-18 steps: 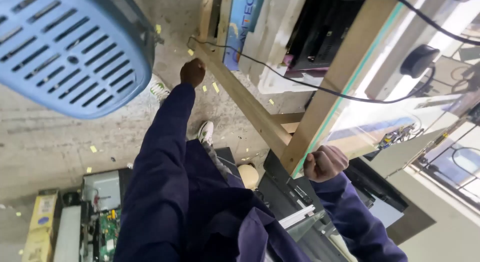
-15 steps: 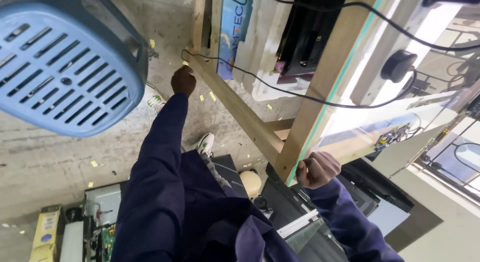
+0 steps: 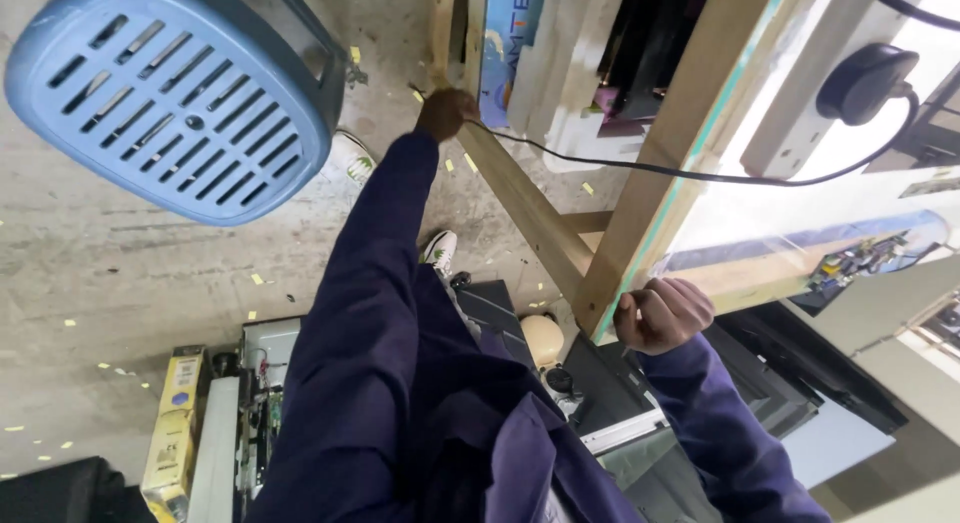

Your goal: Connecting a T-CON board and ribbon cables to a television display panel during a repair process.

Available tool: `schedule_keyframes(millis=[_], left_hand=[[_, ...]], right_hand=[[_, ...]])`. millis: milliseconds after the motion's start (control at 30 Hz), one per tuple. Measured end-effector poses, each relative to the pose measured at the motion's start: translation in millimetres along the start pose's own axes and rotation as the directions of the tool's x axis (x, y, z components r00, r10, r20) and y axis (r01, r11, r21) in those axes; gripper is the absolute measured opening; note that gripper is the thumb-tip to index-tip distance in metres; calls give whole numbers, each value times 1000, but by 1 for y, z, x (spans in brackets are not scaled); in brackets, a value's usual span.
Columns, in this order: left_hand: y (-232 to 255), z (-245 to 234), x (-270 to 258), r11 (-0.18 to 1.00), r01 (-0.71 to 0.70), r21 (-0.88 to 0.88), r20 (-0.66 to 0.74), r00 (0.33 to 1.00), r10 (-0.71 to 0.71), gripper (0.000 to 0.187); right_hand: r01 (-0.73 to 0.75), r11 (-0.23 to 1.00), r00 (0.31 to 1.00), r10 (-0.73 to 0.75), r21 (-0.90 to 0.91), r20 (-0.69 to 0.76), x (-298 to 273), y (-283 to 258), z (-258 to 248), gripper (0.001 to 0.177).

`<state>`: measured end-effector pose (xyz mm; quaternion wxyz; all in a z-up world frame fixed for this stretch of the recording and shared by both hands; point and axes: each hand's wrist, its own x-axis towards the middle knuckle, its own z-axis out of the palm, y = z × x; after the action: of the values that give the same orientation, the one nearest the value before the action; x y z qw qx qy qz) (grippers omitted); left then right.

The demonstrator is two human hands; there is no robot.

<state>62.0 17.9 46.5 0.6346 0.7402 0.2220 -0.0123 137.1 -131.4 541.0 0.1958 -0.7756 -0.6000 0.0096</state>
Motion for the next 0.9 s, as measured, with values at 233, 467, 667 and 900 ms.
schedule_keyframes(millis=[233,467,667,900], left_hand=[[-26,48,-172,928,347,133,17,936,-352,29],[61,82,-271,836,485,-256,45,870,-491,34],[228,50,-317,720,408,-561,-51,851,-522,44],[373,61,-373,658,154,-737,-172,899,-402,43]], right_hand=[[8,1000,999,-8,20,-44,-11,7,1,50],[7,999,1000,-7,39,6,-21,14,-2,47],[20,999,1000,-20,43,-18,-25,15,0,43],[-26,983,998,36,179,-48,-22,-6,-28,28]])
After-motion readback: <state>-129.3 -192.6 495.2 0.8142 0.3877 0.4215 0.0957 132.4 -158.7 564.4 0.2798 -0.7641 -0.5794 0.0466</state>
